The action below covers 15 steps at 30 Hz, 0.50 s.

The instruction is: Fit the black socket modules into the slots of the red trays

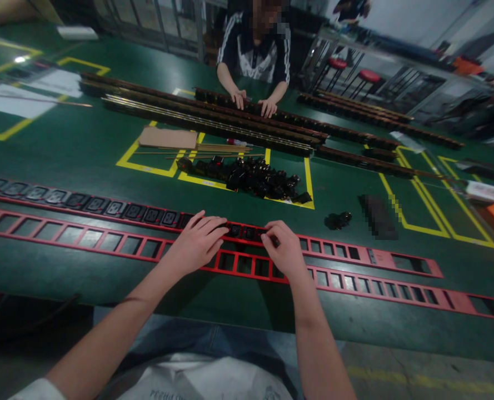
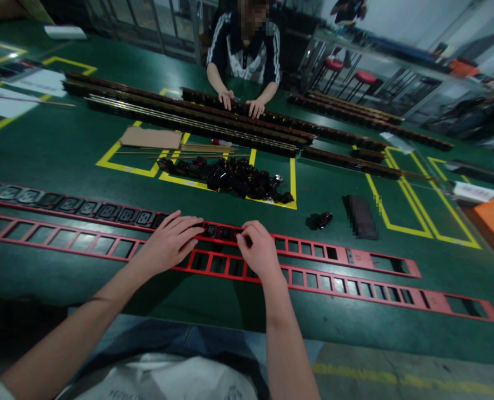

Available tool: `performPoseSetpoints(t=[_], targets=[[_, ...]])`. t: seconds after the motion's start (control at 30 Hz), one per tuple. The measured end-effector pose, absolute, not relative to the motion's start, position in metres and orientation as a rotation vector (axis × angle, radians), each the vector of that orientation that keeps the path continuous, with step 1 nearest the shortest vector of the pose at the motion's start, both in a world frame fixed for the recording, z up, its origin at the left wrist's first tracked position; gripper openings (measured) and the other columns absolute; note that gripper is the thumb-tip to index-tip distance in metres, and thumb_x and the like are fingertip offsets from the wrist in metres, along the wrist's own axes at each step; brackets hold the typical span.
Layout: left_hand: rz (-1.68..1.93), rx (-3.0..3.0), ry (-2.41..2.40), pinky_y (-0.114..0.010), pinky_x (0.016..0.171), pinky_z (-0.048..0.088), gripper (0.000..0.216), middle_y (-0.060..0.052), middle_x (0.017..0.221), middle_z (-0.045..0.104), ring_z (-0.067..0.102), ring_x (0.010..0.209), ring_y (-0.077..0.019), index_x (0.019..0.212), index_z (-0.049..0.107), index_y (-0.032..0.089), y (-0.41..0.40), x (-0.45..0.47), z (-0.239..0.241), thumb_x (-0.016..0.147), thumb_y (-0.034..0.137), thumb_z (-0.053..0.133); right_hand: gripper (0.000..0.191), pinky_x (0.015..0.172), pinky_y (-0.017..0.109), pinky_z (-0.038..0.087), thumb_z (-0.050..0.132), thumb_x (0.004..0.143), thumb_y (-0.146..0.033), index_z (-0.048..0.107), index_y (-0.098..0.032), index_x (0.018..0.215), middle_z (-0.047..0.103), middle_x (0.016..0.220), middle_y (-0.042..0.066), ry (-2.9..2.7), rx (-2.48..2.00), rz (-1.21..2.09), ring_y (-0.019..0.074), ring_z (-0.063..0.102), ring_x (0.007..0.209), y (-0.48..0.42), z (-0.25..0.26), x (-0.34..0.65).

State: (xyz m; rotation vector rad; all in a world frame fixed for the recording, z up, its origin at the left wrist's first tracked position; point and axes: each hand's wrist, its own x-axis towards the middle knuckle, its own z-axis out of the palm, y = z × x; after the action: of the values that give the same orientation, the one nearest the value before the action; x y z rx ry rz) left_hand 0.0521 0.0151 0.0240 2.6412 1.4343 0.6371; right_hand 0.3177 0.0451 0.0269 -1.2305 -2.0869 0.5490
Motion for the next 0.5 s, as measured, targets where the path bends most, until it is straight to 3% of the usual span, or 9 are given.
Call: performPoseSetpoints(t=[0.5], targets=[[0.644,2.596,1.418,-0.056,0.118,0.034,0.03,-0.009,0.136,0.063,0.057,0.127,-0.026,0.12,0.067,0.021,0.0157,0.0516,0.0249,0.096,0.019,0.048,0.025,0.08,0.036,0.052,0.054,0.093,-0.023,0.044,-0.023,0.069,0.064,0.097,0.008,-2.066,-1.252,0.575,0.0201,0.062,0.089,0.0437,0.0288,0.3169]])
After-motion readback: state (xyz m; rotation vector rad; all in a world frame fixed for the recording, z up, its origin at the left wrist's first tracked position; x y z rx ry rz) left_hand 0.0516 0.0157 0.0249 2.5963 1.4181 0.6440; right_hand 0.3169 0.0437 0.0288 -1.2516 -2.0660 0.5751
